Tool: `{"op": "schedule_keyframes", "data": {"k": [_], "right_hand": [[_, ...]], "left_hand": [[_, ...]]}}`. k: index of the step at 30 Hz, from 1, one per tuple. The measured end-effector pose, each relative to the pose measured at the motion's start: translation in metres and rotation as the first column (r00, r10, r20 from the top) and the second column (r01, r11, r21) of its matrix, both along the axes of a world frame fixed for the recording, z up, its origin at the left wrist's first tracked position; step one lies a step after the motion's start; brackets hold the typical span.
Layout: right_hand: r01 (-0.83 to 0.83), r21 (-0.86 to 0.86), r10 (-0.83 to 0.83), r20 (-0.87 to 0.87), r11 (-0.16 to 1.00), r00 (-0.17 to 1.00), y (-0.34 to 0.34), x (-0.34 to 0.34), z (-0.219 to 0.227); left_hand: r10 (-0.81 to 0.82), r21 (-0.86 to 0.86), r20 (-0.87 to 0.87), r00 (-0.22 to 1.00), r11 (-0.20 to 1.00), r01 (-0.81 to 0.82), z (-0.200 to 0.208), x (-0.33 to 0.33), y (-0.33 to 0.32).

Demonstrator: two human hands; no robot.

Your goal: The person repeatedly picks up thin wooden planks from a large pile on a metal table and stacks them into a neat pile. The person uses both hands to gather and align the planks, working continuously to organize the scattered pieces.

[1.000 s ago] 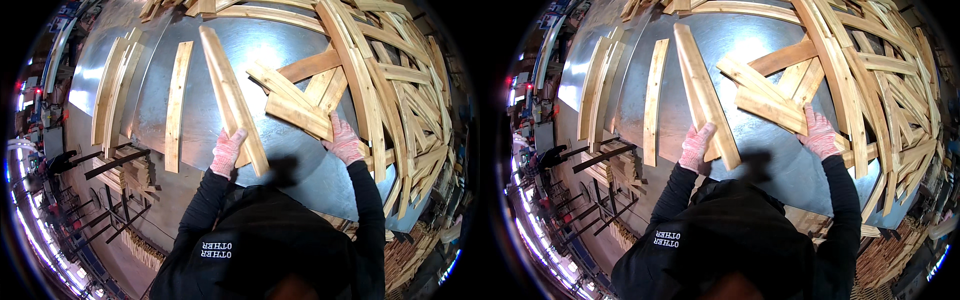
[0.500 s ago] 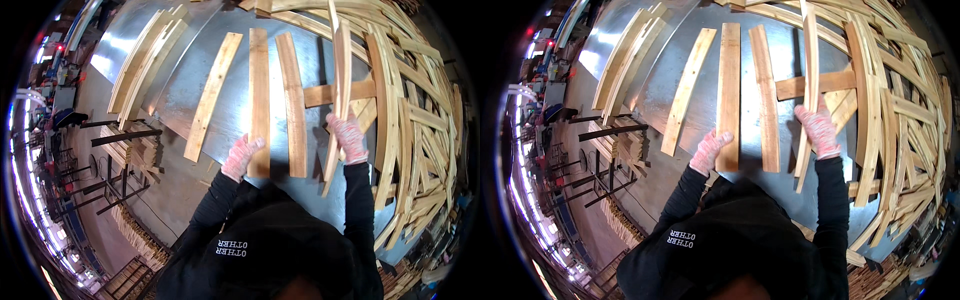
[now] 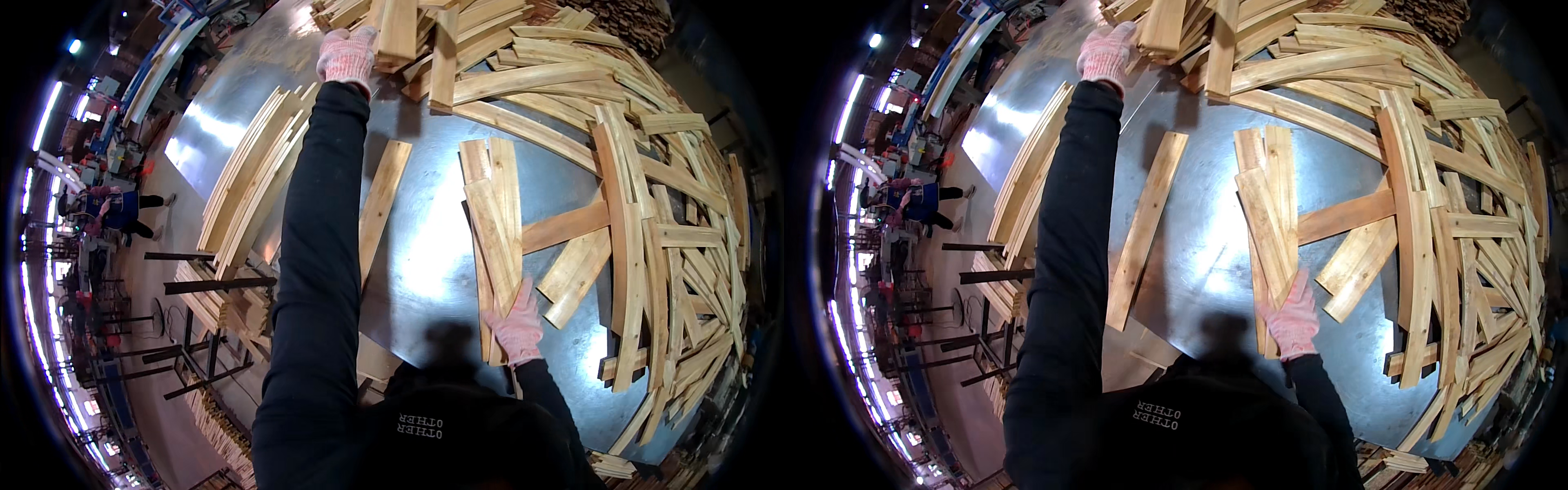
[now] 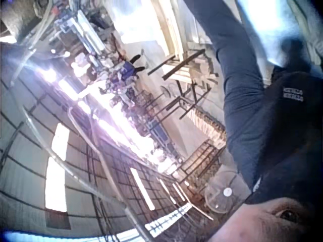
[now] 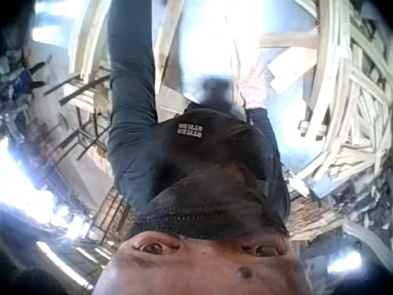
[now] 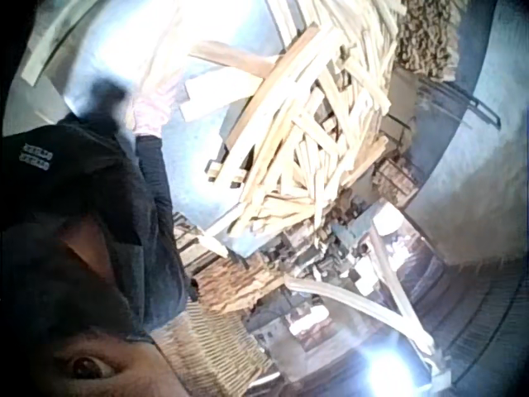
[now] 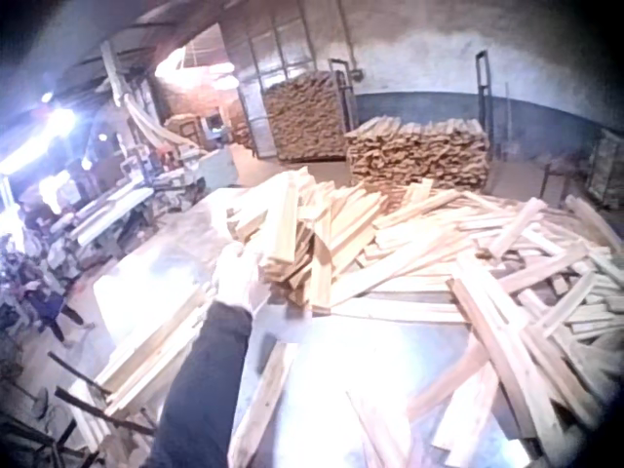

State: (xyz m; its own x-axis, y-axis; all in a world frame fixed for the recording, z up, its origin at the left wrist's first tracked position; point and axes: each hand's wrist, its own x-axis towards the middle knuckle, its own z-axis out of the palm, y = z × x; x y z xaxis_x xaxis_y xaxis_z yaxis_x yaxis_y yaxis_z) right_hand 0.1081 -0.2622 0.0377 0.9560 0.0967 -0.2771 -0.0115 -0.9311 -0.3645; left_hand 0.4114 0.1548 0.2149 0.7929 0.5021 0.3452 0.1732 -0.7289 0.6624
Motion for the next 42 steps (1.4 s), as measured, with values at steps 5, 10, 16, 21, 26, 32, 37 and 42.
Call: {"op": "schedule_keyframes", "data": {"k": [5, 10, 16, 21, 26, 32, 37, 42], "right_hand": [[0.284, 0.339, -0.115, -0.441, 0.897, 0.890, -0.028, -0.005, 0.012], [0.429, 0.831, 0.168, -0.507, 0.354, 0.845, -0.061, 0.033, 0.010], [0.445, 0.730, 0.107, -0.572, 0.519, 0.813, -0.077, 0.072, 0.023], [0.619, 0.754, 0.190, -0.655, 0.220, 0.731, -0.057, 0.056, 0.042], [0.755, 0.626, 0.236, -0.717, -0.196, 0.656, -0.047, 0.062, 0.031], [0.163, 0.341, -0.112, -0.165, 0.926, 0.980, 0.027, 0.054, 0.009], [0.175, 0.247, -0.168, -0.052, 0.953, 0.984, 0.000, -0.001, -0.008], [0.025, 0.007, -0.023, -0.161, 1.000, 0.987, 0.020, -0.030, -0.018]], "left_hand": [[-0.279, -0.453, -0.119, 0.953, 0.869, 0.198, -0.064, -0.115, -0.125], [-0.488, -0.927, -0.054, 0.871, -0.300, -0.225, -0.214, -0.274, -0.239], [-0.427, -0.899, 0.133, 0.894, -0.431, -0.072, -0.212, -0.250, -0.269], [-0.439, -0.977, -0.050, 0.897, -0.166, -0.136, -0.181, -0.251, -0.267], [-0.593, -0.900, -0.307, 0.744, 0.436, -0.024, -0.116, -0.273, -0.241], [-0.562, -0.745, -0.389, 0.730, 0.658, 0.111, -0.177, -0.317, -0.260], [-0.469, -0.937, -0.224, 0.854, 0.346, -0.055, -0.182, -0.337, -0.229], [-0.356, -0.737, -0.384, 0.852, 0.674, -0.051, -0.188, -0.368, -0.183]]}}
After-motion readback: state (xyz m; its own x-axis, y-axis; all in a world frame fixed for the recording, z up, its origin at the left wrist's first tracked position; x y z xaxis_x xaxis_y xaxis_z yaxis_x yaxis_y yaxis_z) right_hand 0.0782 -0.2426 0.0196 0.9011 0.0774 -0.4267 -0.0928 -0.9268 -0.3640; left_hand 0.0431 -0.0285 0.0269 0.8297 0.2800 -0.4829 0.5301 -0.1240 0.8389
